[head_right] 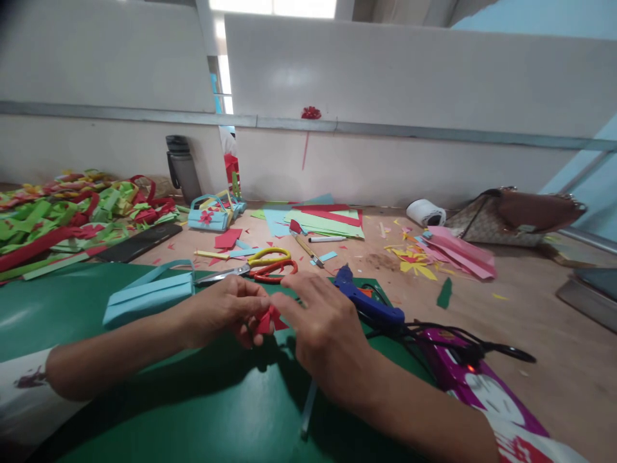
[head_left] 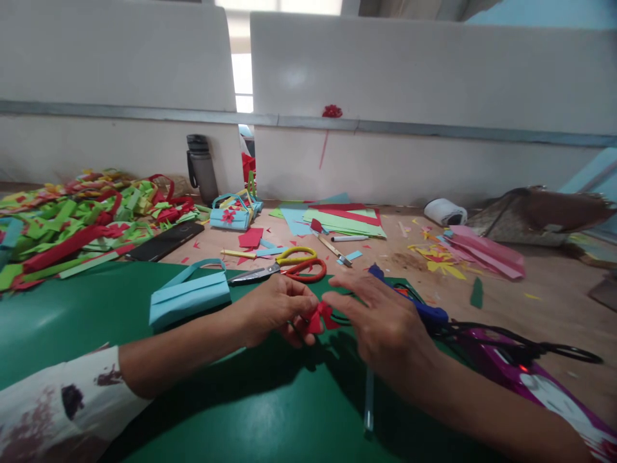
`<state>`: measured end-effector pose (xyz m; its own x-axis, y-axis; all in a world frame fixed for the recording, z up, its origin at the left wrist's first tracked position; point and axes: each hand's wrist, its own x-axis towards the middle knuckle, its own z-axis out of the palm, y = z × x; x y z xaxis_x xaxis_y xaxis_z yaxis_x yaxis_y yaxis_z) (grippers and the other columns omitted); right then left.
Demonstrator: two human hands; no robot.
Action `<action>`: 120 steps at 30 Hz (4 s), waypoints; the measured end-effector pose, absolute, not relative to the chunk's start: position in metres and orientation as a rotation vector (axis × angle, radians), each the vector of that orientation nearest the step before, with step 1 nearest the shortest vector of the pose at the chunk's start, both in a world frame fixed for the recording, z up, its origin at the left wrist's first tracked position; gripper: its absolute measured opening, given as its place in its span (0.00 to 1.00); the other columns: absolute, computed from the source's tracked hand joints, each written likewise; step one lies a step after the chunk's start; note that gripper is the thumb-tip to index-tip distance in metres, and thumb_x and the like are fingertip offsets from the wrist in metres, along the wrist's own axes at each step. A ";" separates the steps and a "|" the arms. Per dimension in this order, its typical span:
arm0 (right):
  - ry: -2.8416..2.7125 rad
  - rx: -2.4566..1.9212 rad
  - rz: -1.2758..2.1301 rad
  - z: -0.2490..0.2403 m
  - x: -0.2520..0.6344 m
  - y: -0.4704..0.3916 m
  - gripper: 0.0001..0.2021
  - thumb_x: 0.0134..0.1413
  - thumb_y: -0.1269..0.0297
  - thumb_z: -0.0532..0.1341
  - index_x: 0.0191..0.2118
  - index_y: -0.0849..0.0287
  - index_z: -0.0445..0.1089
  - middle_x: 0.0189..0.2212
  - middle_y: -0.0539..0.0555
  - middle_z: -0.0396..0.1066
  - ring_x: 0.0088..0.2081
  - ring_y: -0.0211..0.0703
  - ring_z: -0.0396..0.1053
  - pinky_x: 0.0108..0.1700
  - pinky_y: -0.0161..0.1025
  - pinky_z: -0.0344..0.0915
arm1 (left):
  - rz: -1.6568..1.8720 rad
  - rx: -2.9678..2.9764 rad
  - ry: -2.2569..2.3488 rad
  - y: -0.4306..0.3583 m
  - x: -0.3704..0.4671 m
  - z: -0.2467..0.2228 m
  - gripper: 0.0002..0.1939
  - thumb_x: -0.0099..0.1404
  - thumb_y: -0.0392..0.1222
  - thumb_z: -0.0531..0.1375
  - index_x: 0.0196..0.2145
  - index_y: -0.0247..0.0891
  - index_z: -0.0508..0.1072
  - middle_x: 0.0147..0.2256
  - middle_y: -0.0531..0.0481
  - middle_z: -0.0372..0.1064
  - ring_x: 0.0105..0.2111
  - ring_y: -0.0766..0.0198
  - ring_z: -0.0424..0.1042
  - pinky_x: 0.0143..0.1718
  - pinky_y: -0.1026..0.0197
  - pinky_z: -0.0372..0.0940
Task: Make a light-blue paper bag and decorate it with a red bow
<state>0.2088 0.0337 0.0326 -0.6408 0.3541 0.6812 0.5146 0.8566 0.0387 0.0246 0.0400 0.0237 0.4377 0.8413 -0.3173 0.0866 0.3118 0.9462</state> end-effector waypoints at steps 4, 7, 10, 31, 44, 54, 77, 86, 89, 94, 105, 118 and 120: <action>-2.201 -0.984 0.395 0.041 0.209 0.035 0.12 0.56 0.73 0.56 0.45 0.59 0.69 0.40 0.57 0.74 0.43 0.46 0.71 0.45 0.44 0.68 | 0.652 1.182 1.040 0.039 0.026 0.026 0.10 0.57 0.43 0.59 0.23 0.35 0.67 0.20 0.53 0.69 0.20 0.67 0.70 0.20 0.66 0.63; -2.030 -1.179 0.947 0.044 0.206 0.036 0.14 0.55 0.67 0.57 0.49 0.59 0.65 0.34 0.53 0.72 0.33 0.43 0.70 0.35 0.40 0.68 | 0.651 1.216 1.036 0.038 0.026 0.028 0.11 0.57 0.44 0.59 0.23 0.34 0.68 0.21 0.52 0.70 0.20 0.68 0.69 0.20 0.68 0.62; -1.910 -1.193 1.244 0.041 0.204 0.037 0.16 0.54 0.66 0.57 0.49 0.61 0.63 0.29 0.51 0.70 0.30 0.41 0.68 0.33 0.39 0.65 | 0.640 1.229 1.032 0.037 0.026 0.029 0.11 0.56 0.45 0.60 0.23 0.33 0.69 0.22 0.51 0.71 0.20 0.69 0.69 0.20 0.68 0.62; -1.975 -1.222 1.033 0.036 0.204 0.036 0.13 0.50 0.74 0.57 0.43 0.59 0.63 0.33 0.52 0.73 0.36 0.43 0.72 0.37 0.40 0.65 | 0.651 1.064 0.949 0.032 0.028 0.021 0.12 0.61 0.46 0.58 0.27 0.33 0.69 0.23 0.50 0.72 0.20 0.69 0.72 0.19 0.70 0.62; -1.898 -1.240 1.162 0.041 0.203 0.034 0.10 0.51 0.70 0.58 0.41 0.59 0.65 0.28 0.49 0.71 0.31 0.40 0.69 0.34 0.38 0.62 | 0.632 1.089 0.971 0.031 0.028 0.021 0.15 0.59 0.49 0.59 0.25 0.33 0.69 0.23 0.49 0.71 0.18 0.70 0.69 0.18 0.69 0.62; -1.684 -1.191 1.537 0.036 0.203 0.038 0.16 0.45 0.73 0.60 0.43 0.60 0.62 0.25 0.46 0.67 0.26 0.36 0.66 0.30 0.35 0.59 | 0.661 1.146 1.042 0.034 0.028 0.023 0.15 0.57 0.50 0.59 0.24 0.33 0.67 0.21 0.51 0.69 0.17 0.71 0.67 0.19 0.69 0.60; -1.628 -1.210 1.422 0.032 0.201 0.038 0.16 0.46 0.72 0.60 0.44 0.62 0.63 0.20 0.46 0.70 0.23 0.36 0.66 0.27 0.34 0.60 | 1.223 2.666 1.173 0.021 0.024 0.018 0.05 0.63 0.34 0.55 0.33 0.38 0.71 0.35 0.46 0.68 0.37 0.62 0.66 0.40 0.61 0.61; -1.745 -1.198 1.272 0.033 0.198 0.030 0.16 0.49 0.74 0.57 0.47 0.61 0.63 0.25 0.51 0.75 0.26 0.38 0.69 0.28 0.35 0.63 | 1.101 2.733 1.353 0.017 0.027 0.017 0.06 0.62 0.41 0.57 0.32 0.39 0.73 0.33 0.45 0.70 0.36 0.59 0.68 0.37 0.59 0.62; -1.696 -1.170 1.303 0.032 0.198 0.030 0.15 0.50 0.74 0.56 0.46 0.61 0.63 0.25 0.50 0.74 0.26 0.37 0.69 0.29 0.35 0.63 | 1.115 2.415 1.396 0.018 0.029 0.023 0.10 0.60 0.45 0.59 0.37 0.38 0.73 0.37 0.44 0.72 0.38 0.57 0.69 0.39 0.58 0.63; -1.639 -1.182 1.313 0.030 0.199 0.034 0.12 0.48 0.75 0.56 0.41 0.59 0.63 0.18 0.44 0.68 0.20 0.34 0.63 0.24 0.31 0.58 | 0.782 1.779 1.288 0.021 0.034 0.032 0.14 0.63 0.45 0.54 0.33 0.35 0.75 0.28 0.50 0.72 0.26 0.64 0.66 0.27 0.65 0.58; -1.932 -1.227 0.976 0.033 0.201 0.032 0.07 0.52 0.73 0.57 0.37 0.59 0.67 0.26 0.49 0.72 0.25 0.36 0.66 0.26 0.33 0.61 | 0.729 1.462 1.211 0.028 0.033 0.030 0.11 0.58 0.42 0.56 0.24 0.34 0.73 0.21 0.52 0.67 0.23 0.68 0.62 0.25 0.66 0.56; -2.465 -0.607 -0.725 0.039 0.213 0.035 0.17 0.60 0.77 0.47 0.33 0.67 0.74 0.40 0.67 0.75 0.47 0.58 0.70 0.46 0.55 0.66 | 0.513 1.273 1.153 0.030 0.027 0.034 0.11 0.56 0.43 0.56 0.21 0.34 0.70 0.21 0.50 0.70 0.18 0.70 0.62 0.17 0.70 0.55; -2.473 -0.569 -0.749 0.040 0.213 0.034 0.16 0.60 0.77 0.48 0.34 0.66 0.74 0.40 0.66 0.75 0.47 0.58 0.69 0.47 0.55 0.65 | 0.515 1.272 1.141 0.031 0.027 0.033 0.11 0.56 0.44 0.56 0.21 0.34 0.69 0.21 0.50 0.70 0.18 0.70 0.62 0.17 0.70 0.55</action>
